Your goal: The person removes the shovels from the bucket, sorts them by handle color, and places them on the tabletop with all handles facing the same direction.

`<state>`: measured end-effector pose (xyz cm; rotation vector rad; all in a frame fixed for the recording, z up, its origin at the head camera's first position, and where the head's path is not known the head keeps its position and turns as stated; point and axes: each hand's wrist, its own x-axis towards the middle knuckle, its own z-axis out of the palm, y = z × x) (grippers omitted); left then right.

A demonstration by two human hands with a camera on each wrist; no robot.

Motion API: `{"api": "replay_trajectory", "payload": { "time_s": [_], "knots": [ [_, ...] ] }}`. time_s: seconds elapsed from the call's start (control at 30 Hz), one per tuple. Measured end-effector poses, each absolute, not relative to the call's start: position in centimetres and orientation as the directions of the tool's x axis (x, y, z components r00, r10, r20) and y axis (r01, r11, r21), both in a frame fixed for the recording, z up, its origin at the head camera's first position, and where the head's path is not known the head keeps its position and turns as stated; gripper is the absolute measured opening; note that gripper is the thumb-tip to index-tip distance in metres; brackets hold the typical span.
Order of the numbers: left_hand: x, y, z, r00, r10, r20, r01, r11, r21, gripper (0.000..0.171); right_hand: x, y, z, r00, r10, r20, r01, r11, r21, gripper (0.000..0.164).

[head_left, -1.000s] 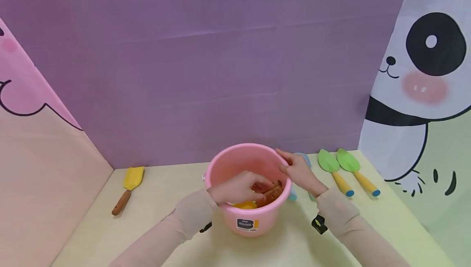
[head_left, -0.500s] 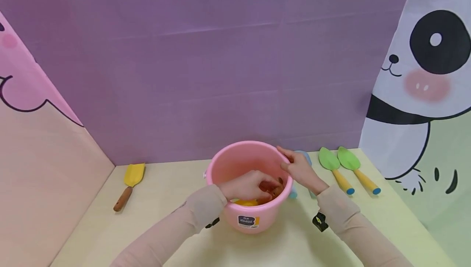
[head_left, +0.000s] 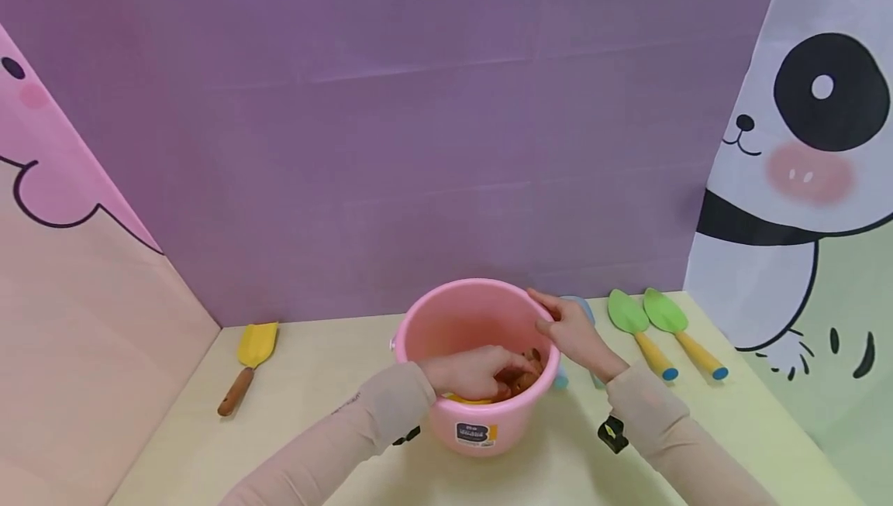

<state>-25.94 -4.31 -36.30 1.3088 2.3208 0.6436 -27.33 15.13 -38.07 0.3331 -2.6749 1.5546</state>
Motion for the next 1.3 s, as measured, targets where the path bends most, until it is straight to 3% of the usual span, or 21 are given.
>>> {"api": "replay_trajectory", "payload": {
  "time_s": [0.23, 0.53, 0.73, 0.9, 1.13, 1.3],
  "knots": [
    [-25.8, -4.3, -36.3, -0.494, 0.864, -0.098, 0.673, 0.451, 0.586, 0.031, -27.3, 15.2, -37.9, -0.979, -0.166, 0.121, -0.187, 0.478, -0.858, 0.052],
    [-26.5, -5.6, -35.6, -0.659, 0.750, 0.045, 0.692, 0.582, 0.427, 0.039, -27.5, 14.9, -37.7, -0.976, -0.171, 0.132, -0.202, 0.501, -0.842, 0.052],
    [-27.4, -6.8, -35.6, -0.645, 0.760, 0.082, 0.617, 0.456, 0.641, 0.015, -27.4, 15.1, -37.8, -0.977, -0.164, 0.133, -0.198, 0.493, -0.847, 0.052],
    [-27.8, -8.3, -35.0, -0.671, 0.739, 0.056, 0.485, 0.380, 0.788, 0.010, -27.3, 15.0, -38.0, -0.978, -0.167, 0.122, -0.190, 0.494, -0.848, 0.052],
    [-28.3, -10.3, -34.3, -0.770, 0.635, 0.070, 0.479, 0.502, 0.720, 0.013, -27.5, 14.8, -38.4, -0.983, -0.150, 0.102, -0.164, 0.493, -0.854, 0.053],
    [-28.6, -11.3, -34.5, -0.767, 0.637, 0.070, 0.501, 0.528, 0.685, 0.017, -27.8, 14.8, -38.4, -0.981, -0.155, 0.117, -0.180, 0.496, -0.850, 0.054]
  ]
}}
